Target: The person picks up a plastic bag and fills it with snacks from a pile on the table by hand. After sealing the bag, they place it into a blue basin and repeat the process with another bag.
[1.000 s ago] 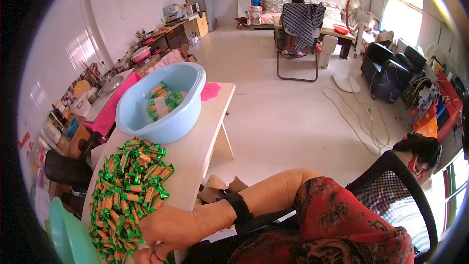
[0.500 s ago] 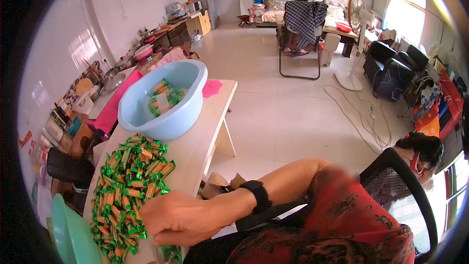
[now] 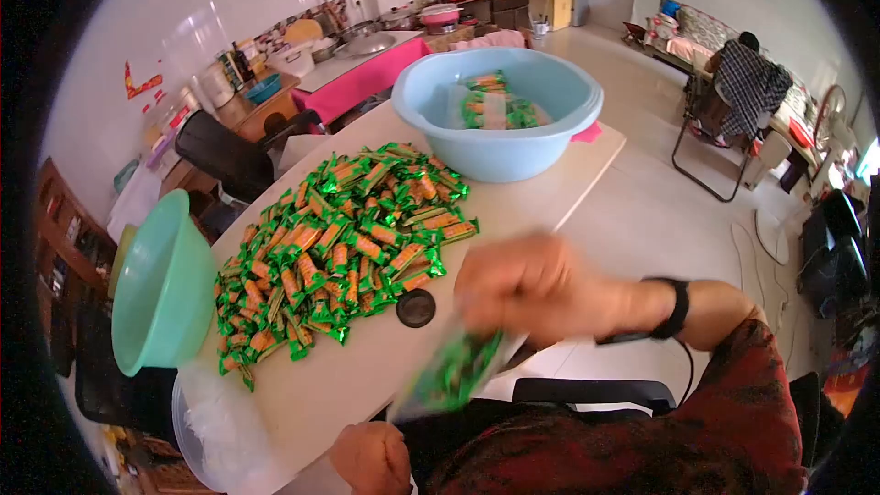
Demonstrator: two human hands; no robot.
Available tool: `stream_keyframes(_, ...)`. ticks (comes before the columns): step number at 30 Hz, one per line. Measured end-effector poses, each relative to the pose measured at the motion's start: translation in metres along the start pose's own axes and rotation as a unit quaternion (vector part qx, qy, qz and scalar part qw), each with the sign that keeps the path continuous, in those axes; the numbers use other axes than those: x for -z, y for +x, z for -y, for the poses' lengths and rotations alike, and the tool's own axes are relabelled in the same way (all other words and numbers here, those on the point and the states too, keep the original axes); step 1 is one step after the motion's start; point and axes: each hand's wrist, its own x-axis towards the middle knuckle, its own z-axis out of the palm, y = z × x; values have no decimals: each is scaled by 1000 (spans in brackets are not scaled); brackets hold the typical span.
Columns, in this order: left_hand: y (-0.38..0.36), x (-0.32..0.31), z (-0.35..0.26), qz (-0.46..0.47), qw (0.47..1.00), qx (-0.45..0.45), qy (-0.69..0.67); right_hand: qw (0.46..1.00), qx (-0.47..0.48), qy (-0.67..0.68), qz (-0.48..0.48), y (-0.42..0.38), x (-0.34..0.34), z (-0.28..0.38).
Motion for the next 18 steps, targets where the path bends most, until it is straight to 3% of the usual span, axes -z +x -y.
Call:
stream_keyframes(2,9,-2,-6,-111,984,77,-115,970,-208,35,-120,26,39,30)
stream_keyframes(3,8,-3,-3,-111,984,86,-109,985,-74,16,-153,42,63,21)
stream_keyframes(4,4,-5,2,-104,982,85,-130,968,-46,-140,-203,54,90,22)
stream_keyframes(7,-9,-11,12,-97,978,107,-150,920,15,-252,-300,83,176,1)
stream_keyframes(9,-14,-8,12,-68,975,113,-179,882,49,-341,-320,98,195,-12)
stream_keyframes(11,-22,-12,17,-61,975,124,-171,829,-16,-462,-315,101,197,-35)
stream_keyframes(13,-30,-11,19,-55,969,161,-178,815,-19,-488,-311,108,184,-60)
stream_keyframes(15,-36,-11,21,-50,961,195,-188,829,-180,-435,-303,82,181,-110)
stream_keyframes(18,-43,-9,24,-49,959,213,-180,865,-83,-390,-306,83,123,-106)
